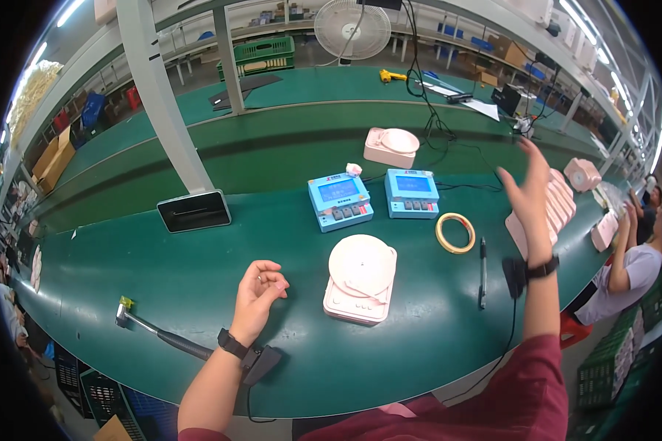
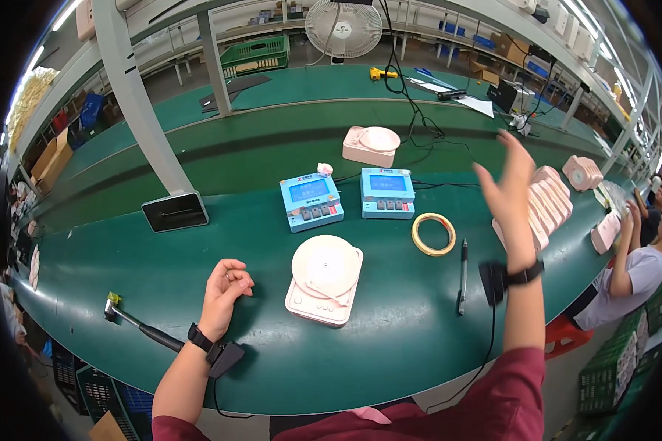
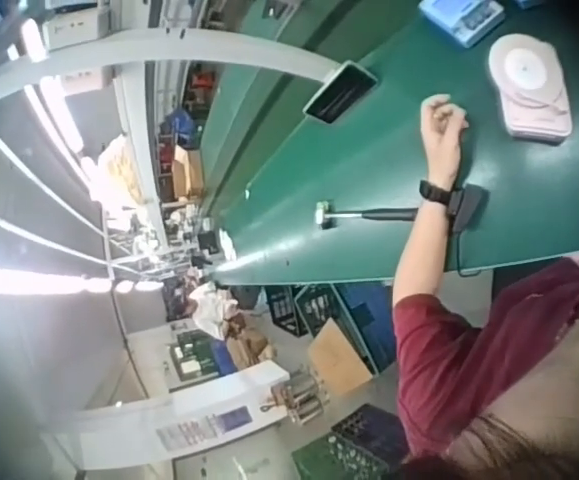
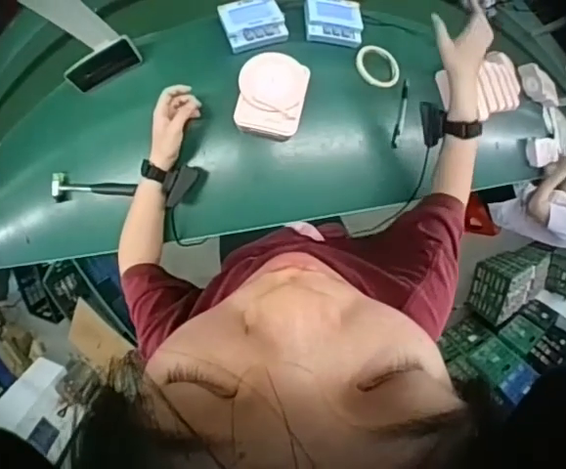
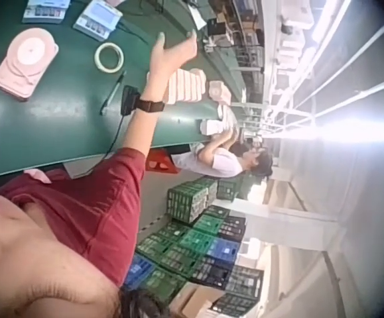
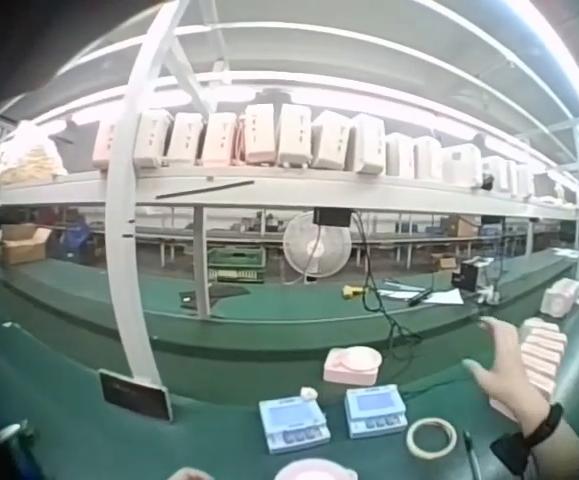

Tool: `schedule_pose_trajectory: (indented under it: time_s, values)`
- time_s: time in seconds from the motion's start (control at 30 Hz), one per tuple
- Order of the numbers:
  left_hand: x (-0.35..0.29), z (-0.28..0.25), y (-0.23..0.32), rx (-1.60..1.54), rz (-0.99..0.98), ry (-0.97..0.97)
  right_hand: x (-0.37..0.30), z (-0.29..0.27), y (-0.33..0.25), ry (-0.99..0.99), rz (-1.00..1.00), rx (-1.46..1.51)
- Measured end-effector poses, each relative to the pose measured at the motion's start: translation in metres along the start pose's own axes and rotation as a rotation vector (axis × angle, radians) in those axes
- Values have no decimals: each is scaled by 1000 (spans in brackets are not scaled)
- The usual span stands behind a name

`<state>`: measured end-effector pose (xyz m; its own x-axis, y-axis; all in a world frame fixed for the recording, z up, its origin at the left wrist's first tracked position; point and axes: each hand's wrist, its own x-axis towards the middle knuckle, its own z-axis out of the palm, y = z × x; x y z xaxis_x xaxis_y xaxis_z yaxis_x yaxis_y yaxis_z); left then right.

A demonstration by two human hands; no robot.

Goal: The person picks up several pink record players one by one, turns them over to inspect them, and presses their buttons to test them. After testing each device, they place it back on the table or onto a stack.

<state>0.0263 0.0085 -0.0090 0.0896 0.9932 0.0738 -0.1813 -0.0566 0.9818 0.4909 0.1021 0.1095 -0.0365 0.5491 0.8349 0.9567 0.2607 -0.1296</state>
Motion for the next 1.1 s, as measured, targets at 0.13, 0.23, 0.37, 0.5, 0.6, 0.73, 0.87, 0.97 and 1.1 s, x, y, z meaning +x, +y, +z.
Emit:
schedule_pose_trajectory:
  time_s: [0.13, 0.23, 0.37, 0.5, 0.6, 0.73, 0.87, 0.97, 1.1]
  values:
    - [6, 7, -1, -9, -15, -59, 82, 85, -21, -479, -291, 132]
    - [4, 6, -2, 6, -39, -44, 106, 164, -24, -728, -223, 129]
    - [3, 8, -1, 71, -57, -21, 118, 253, 6, -1057, -76, 9]
    - [3, 6, -1, 219, 22, -71, 104, 291, 47, -1059, -161, 229]
    - [3, 8, -5, 266, 65, -101, 108, 287, 60, -1068, -294, 221]
    - [4, 6, -3, 287, 127, -118, 114, 283, 62, -913, -240, 385]
    - [4, 5, -4, 240, 130, -68, 112, 220, -24, -597, -499, 237]
    - [6, 5, -8, 235, 141, -61, 95, 137, -109, -609, -610, 377]
    - [15, 8, -7, 14, 65, -55, 67, 52, -196, -646, -951, 418]
